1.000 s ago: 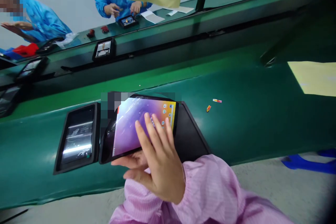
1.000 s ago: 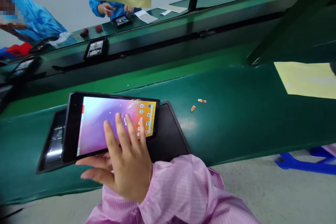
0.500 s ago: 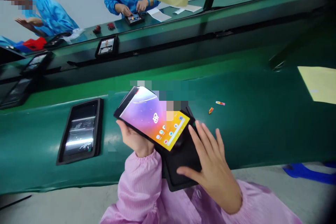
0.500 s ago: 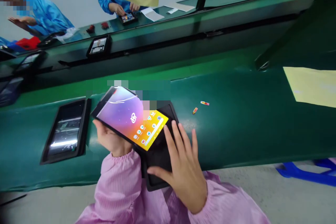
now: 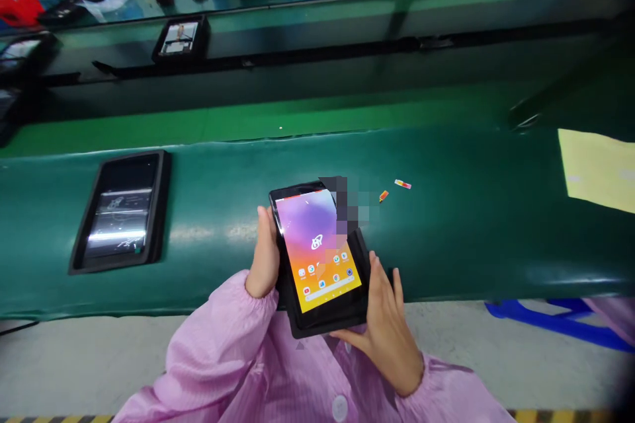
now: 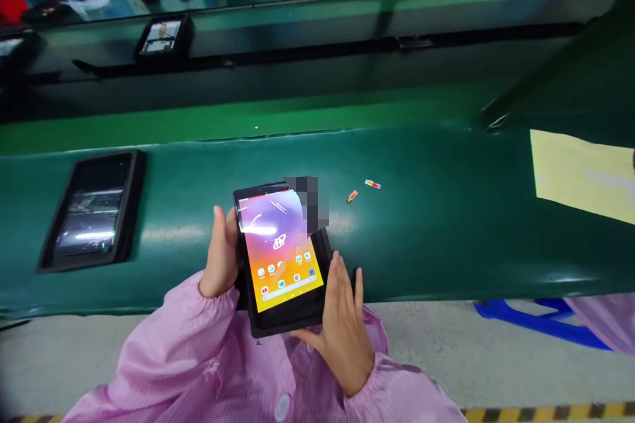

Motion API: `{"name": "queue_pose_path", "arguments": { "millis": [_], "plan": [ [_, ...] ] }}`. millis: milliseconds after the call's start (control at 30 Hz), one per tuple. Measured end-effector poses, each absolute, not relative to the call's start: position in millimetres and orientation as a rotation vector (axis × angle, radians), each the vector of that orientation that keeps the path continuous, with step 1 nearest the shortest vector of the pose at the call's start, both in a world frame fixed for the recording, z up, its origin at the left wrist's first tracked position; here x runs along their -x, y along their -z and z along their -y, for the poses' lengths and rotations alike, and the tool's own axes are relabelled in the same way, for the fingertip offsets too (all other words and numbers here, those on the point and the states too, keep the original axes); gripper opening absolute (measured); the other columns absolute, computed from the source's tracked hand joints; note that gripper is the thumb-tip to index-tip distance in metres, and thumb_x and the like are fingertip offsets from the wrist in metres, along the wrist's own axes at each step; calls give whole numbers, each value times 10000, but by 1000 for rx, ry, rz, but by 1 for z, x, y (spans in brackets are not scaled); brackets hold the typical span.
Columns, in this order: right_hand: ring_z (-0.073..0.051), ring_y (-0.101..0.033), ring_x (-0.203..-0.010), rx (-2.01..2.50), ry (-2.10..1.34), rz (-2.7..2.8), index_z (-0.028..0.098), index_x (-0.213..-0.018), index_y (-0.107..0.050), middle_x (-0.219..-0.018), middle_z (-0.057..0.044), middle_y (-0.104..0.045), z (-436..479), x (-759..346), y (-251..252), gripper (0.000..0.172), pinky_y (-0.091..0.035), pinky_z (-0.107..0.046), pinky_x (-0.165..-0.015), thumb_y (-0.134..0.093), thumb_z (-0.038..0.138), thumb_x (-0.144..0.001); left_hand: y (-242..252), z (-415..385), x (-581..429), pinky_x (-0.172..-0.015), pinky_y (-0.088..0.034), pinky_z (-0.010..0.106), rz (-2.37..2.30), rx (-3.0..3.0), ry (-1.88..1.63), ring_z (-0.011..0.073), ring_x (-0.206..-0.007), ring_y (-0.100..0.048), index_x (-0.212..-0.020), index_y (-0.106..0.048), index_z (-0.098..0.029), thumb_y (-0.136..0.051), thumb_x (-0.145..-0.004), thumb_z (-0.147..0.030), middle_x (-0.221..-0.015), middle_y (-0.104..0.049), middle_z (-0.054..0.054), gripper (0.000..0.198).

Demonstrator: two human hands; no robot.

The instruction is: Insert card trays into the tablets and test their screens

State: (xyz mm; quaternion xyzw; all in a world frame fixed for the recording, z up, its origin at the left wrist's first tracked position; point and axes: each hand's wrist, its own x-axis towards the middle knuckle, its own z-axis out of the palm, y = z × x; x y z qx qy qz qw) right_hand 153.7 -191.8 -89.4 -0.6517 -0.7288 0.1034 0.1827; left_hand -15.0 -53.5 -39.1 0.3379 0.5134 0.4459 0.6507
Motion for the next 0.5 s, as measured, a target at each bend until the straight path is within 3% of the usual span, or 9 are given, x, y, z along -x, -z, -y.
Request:
{"name": "queue_pose_path", "arguments": {
  "millis": [67,167,233,300,367,500],
  "plan": [
    [-395,-340,-1392,1820,-308,2036,20,-1509,104,-1506,-308,-289,192,-154,90,1229,-264,-643,-1094,-549,728,-745,34,65,25,-1084,-395,425,-1256,-1146,-866,261,-1270,-512,-1419,-428,-205,-188,-940,-634,-1357,-554,110,686],
    [-385,-338,-1395,1817,-350,2007,31,-1513,97,-1507,-296,-297,195,-155,91,1227,-270,-633,-1098,-574,712,-744,31,92,47,-1127,-307,508,-1512,-1729,-511,302,-1366,-375,-1486,-314,-243,-362,-924,-601,-1473,-411,124,668],
    [-377,-316,-1406,1820,-366,1996,25,-1512,90,-1507,-293,-297,197,-154,91,1220,-286,-620,-1096,-575,705,-748,37,114,60,-1112,-287,576,-1634,-2019,-353,364,-1410,-281,-1523,-202,-207,-476,-856,-643,-1532,-295,177,843],
    [-373,-297,-1412,1823,-349,1999,22,-1514,74,-1508,-287,-297,195,-151,90,1190,-303,-609,-1088,-559,697,-766,50,133,68,-1099,-247,642,-1601,-2238,-314,429,-1438,-181,-1537,-3,-134,-536,-728,-761,-1559,-173,258,1154],
    [-373,-314,-1398,1812,-281,2013,25,-1518,56,-1501,-286,-305,185,-149,91,1146,-307,-603,-1083,-533,687,-790,66,140,70,-1086,-194,698,-1484,-2360,-306,472,-1438,-127,-1501,154,-62,-540,-601,-854,-1538,-134,334,1385],
    [-383,-439,-1279,1770,-72,2013,14,-1511,83,-1454,-317,-349,121,-141,94,1172,-301,-596,-1072,-525,699,-780,81,110,66,-1094,-156,707,-1438,-2395,-323,463,-1442,-89,-1458,271,-76,-620,-553,-822,-1529,-132,353,1473]
  ]
}}
